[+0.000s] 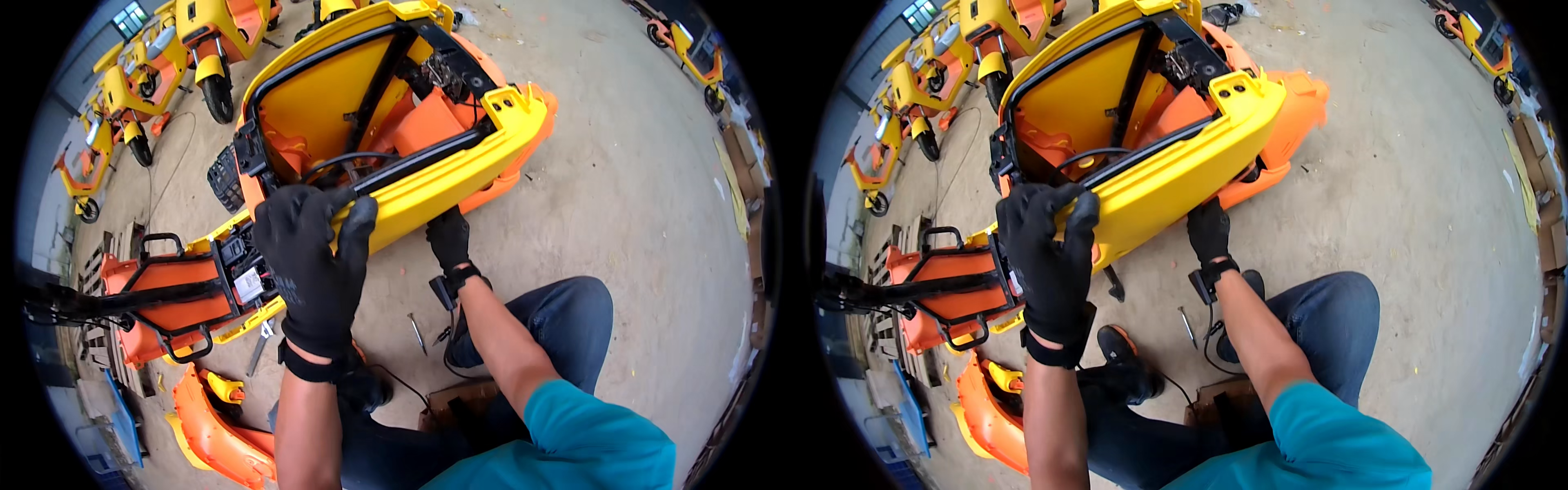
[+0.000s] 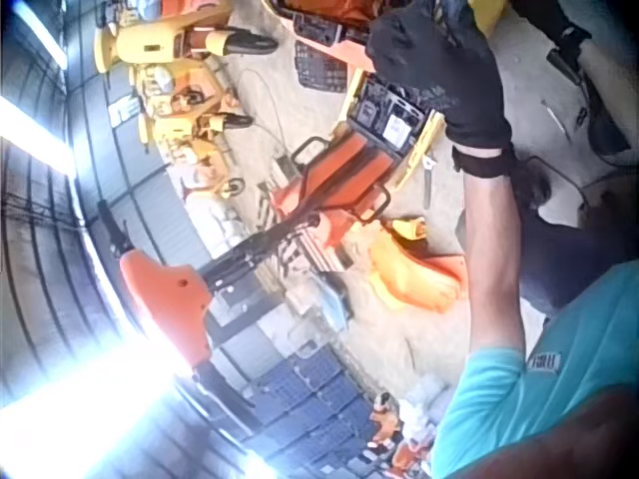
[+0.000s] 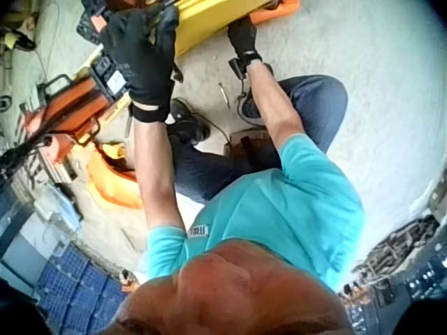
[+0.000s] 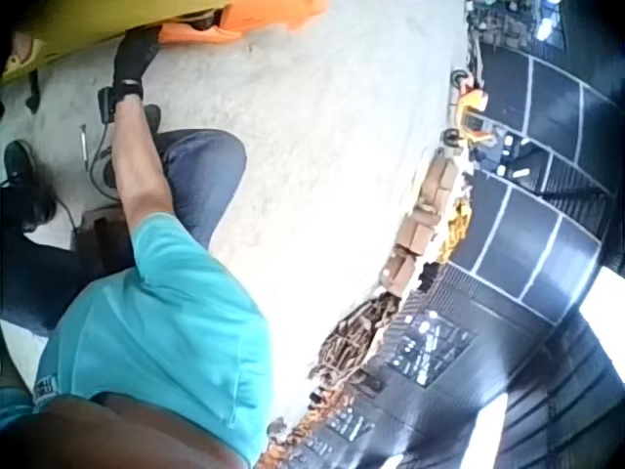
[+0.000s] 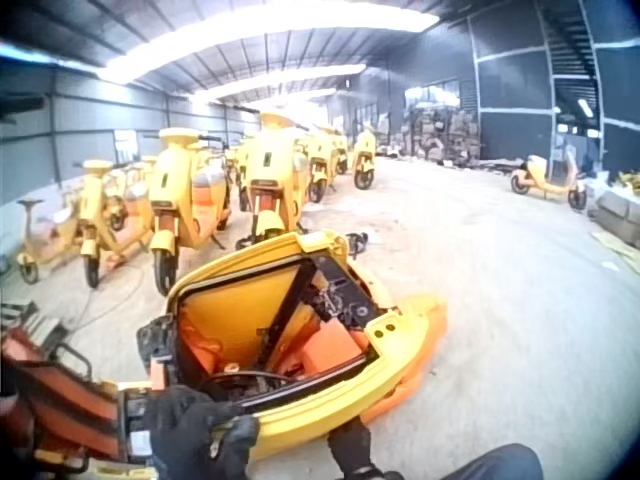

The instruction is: The person removes yellow plastic body panels from an electric scooter by hand and uses a tool to manipulate wire connections and internal components while sitting on the ground.

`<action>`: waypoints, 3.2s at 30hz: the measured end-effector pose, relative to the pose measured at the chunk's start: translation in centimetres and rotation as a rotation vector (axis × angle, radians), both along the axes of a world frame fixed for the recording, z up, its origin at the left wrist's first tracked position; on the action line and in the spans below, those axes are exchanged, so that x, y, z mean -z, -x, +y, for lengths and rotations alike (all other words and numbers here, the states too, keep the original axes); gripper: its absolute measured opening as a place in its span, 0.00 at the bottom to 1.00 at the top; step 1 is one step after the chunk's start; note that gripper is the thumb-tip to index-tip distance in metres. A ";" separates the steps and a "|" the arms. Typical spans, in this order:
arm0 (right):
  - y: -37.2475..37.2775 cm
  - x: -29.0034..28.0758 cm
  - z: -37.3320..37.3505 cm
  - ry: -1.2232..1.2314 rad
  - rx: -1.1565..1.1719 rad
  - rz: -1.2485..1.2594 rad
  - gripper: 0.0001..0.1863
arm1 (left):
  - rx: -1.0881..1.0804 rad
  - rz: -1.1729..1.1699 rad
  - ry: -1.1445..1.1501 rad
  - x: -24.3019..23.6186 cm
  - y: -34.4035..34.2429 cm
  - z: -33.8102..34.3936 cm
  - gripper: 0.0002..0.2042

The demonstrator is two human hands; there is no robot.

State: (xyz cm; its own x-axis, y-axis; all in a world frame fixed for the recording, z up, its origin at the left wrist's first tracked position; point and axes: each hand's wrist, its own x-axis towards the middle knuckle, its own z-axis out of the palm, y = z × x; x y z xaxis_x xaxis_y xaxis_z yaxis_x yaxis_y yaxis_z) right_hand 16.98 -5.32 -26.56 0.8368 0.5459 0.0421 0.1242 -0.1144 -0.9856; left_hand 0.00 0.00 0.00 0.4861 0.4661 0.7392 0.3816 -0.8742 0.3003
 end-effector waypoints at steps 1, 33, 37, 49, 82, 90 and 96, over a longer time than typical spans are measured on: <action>0.5 0.1 -0.3 -0.017 0.026 -0.007 0.16 | 0.002 -0.001 0.001 0.2 0.0 -0.2 0.05; 3.4 0.8 -1.6 0.025 -0.013 0.264 0.23 | 0.060 -0.049 0.002 0.1 0.9 0.3 0.09; 5.0 19.6 -8.8 -0.151 -0.364 0.712 0.19 | 0.089 -0.185 -0.048 1.8 1.9 1.8 0.08; 14.1 20.8 -14.4 0.941 -0.657 -0.430 0.09 | 0.149 -0.237 -0.107 1.2 2.3 1.8 0.09; 11.4 22.7 -14.9 1.197 -1.099 -1.212 0.12 | -0.031 -0.187 0.017 2.3 1.9 0.7 0.09; 12.6 22.6 -13.8 1.065 -1.175 -1.209 0.13 | -0.055 -0.158 0.027 2.3 2.6 0.6 0.11; 12.3 22.5 -12.8 0.978 -1.212 -1.195 0.14 | -0.058 -0.131 0.062 2.3 2.6 0.4 0.11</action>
